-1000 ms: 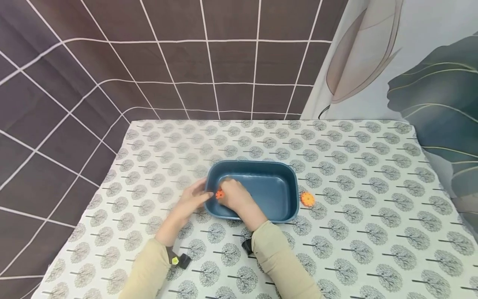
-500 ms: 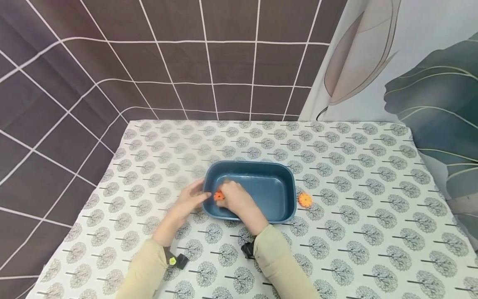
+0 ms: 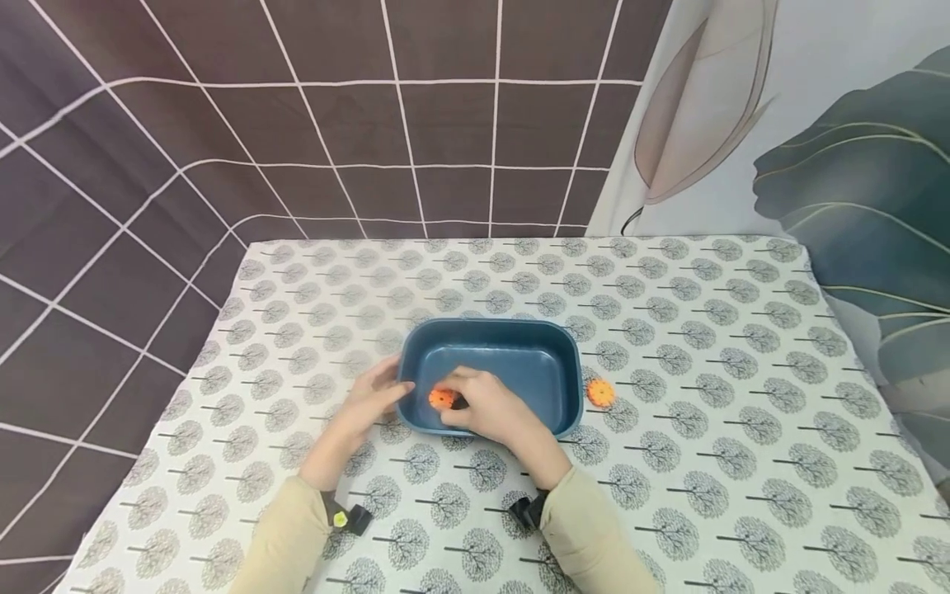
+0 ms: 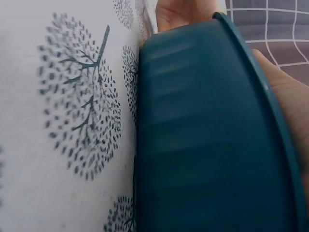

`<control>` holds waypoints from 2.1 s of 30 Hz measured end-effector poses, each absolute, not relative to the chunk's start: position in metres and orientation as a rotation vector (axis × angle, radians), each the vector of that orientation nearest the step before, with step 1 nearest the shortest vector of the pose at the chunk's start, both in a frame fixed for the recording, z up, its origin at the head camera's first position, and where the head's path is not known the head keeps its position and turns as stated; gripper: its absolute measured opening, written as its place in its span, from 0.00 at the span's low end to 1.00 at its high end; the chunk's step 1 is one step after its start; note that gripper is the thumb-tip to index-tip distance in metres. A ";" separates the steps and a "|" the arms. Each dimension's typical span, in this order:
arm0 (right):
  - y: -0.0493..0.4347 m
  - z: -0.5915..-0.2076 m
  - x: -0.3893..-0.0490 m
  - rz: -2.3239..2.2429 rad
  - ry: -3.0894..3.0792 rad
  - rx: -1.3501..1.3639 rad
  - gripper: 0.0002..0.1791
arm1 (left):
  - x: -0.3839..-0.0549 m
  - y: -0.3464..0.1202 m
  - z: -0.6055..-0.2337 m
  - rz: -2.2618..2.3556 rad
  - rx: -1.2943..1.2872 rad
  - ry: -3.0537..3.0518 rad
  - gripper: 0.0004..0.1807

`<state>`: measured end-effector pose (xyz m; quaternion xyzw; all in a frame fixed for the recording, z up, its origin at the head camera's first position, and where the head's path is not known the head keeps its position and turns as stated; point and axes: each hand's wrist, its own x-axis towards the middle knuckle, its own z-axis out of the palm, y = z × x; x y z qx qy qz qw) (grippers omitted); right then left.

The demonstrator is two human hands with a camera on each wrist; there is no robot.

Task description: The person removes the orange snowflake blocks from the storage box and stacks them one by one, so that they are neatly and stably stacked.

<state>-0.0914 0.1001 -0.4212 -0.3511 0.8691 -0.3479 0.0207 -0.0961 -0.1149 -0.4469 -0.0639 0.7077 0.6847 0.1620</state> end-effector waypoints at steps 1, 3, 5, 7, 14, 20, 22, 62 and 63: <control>0.101 -0.420 -0.089 -1.098 2.685 -1.092 0.18 | -0.096 -0.116 -0.447 1.955 -0.186 2.025 0.35; 0.103 -0.417 -0.085 -1.124 2.668 -1.103 0.18 | -0.095 -0.117 -0.447 1.954 -0.192 2.035 0.35; 0.106 -0.415 -0.080 -1.137 2.662 -1.107 0.19 | -0.095 -0.118 -0.447 1.949 -0.205 2.038 0.35; 0.110 -0.413 -0.075 -1.134 2.681 -1.104 0.19 | -0.095 -0.117 -0.447 1.941 -0.206 2.040 0.35; 0.134 -0.412 -0.063 -1.067 2.770 -1.094 0.21 | -0.094 -0.115 -0.447 1.935 -0.203 2.040 0.35; 0.158 -0.414 -0.058 -1.049 2.908 -1.176 0.20 | -0.095 -0.113 -0.448 1.944 -0.202 2.041 0.34; 0.166 -0.414 -0.057 -1.064 2.950 -1.195 0.20 | -0.095 -0.113 -0.448 1.946 -0.197 2.041 0.34; 0.266 -0.414 -0.053 -0.900 3.233 -0.702 0.24 | -0.096 -0.113 -0.444 1.910 -0.214 2.036 0.35; 0.267 -0.415 -0.053 -0.888 3.226 -0.687 0.24 | -0.096 -0.113 -0.444 1.908 -0.216 2.037 0.35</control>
